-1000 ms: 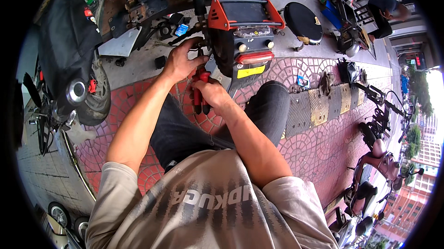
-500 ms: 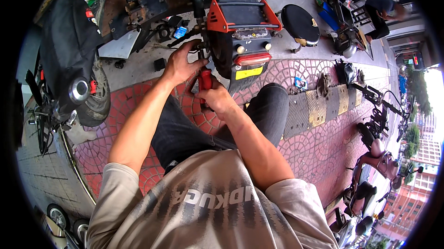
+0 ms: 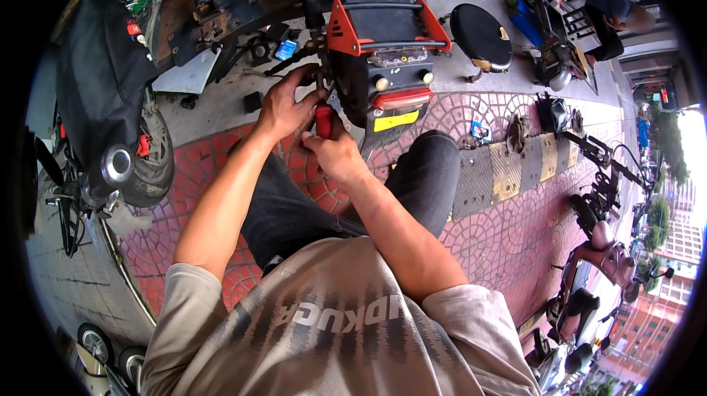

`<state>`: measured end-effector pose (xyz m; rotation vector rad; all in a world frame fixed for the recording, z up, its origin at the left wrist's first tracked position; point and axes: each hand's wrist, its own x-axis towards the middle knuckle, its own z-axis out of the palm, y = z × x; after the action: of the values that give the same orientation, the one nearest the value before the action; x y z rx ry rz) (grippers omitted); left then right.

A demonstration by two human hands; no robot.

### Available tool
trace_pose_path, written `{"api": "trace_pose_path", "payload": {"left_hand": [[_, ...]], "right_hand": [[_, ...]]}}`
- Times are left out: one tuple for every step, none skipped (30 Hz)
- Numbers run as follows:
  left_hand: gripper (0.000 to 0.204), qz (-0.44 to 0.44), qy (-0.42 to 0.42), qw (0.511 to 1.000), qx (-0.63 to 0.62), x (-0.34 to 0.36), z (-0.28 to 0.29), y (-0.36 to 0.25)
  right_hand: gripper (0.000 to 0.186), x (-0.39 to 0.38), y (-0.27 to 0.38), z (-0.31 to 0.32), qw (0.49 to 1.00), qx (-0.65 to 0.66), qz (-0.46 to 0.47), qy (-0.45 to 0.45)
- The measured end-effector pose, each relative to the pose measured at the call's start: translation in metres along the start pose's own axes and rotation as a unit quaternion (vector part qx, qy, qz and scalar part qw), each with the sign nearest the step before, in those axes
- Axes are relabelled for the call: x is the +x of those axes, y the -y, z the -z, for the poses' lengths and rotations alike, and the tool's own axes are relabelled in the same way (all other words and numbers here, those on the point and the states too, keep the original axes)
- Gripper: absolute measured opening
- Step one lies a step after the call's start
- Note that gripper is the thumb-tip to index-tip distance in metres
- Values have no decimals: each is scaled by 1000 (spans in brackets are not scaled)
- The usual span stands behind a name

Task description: The person works on the internal wiring and structural components of an electric scooter using pliers and a wrench, then walks into a workshop to retrieve another tool.

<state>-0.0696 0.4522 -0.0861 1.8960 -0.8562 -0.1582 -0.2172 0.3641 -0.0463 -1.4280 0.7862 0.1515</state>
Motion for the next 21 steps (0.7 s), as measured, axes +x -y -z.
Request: {"api": "trace_pose_path", "payload": {"left_hand": [[52,1,2,1000,0,1,0,0],[51,2,4,1000,1,1,0,0],[51,0,4,1000,-3,1,0,0],[50,-1,4,1000,-7,1,2,1],[50,-3,3,1000,-11,1,3,3],[50,-4,2,1000,-11,2,3,4],[50,-5,3,1000,-12,2,2,4],[49,-6,3,1000,-12,2,1,5],[49,-7,2,1000,-15,2,0,6],[49,-9,2,1000,-17,2,1,5],[49,-10,1,1000,-19,3,1,4],[49,-11,3,1000,-25,2,1,3],[49,-12,4,1000,-29,3,2,3],[49,-13,5,999,-33,3,3,3],[49,-15,4,999,-31,4,3,3],[48,-16,5,999,-30,4,3,3],[48,-18,5,999,-29,4,3,3],[49,-15,7,999,-34,3,4,3],[49,-13,9,999,-39,4,5,2],[50,-11,10,999,-44,4,5,2],[50,-20,8,999,-40,4,5,3]], "right_hand": [[45,2,-4,-4,1000,-3,29,-11],[36,3,-7,-6,998,-7,58,-23],[39,3,-10,-5,999,-7,50,-7],[41,-1,-3,-6,999,-8,43,10],[44,-3,1,-6,999,-9,35,26],[46,-4,2,-6,999,24,28,37],[47,-5,2,-5,997,57,20,45],[49,-5,2,-4,994,90,12,54],[48,-3,0,-5,994,92,11,59],[48,0,-2,-7,993,95,9,65],[48,1,-4,-8,993,97,8,70],[43,1,-5,-8,995,77,5,62],[39,0,-1,-9,997,56,3,56],[36,0,1,-9,998,35,2,50],[36,2,-1,-9,998,28,7,52],[36,5,-3,-9,998,20,11,53],[36,6,-6,-8,998,13,16,55],[35,7,-8,-9,999,11,20,49],[34,7,-8,-10,999,8,25,43],[33,7,-9,-11,999,6,31,36],[32,5,-15,-18,998,11,68,-7]]}}
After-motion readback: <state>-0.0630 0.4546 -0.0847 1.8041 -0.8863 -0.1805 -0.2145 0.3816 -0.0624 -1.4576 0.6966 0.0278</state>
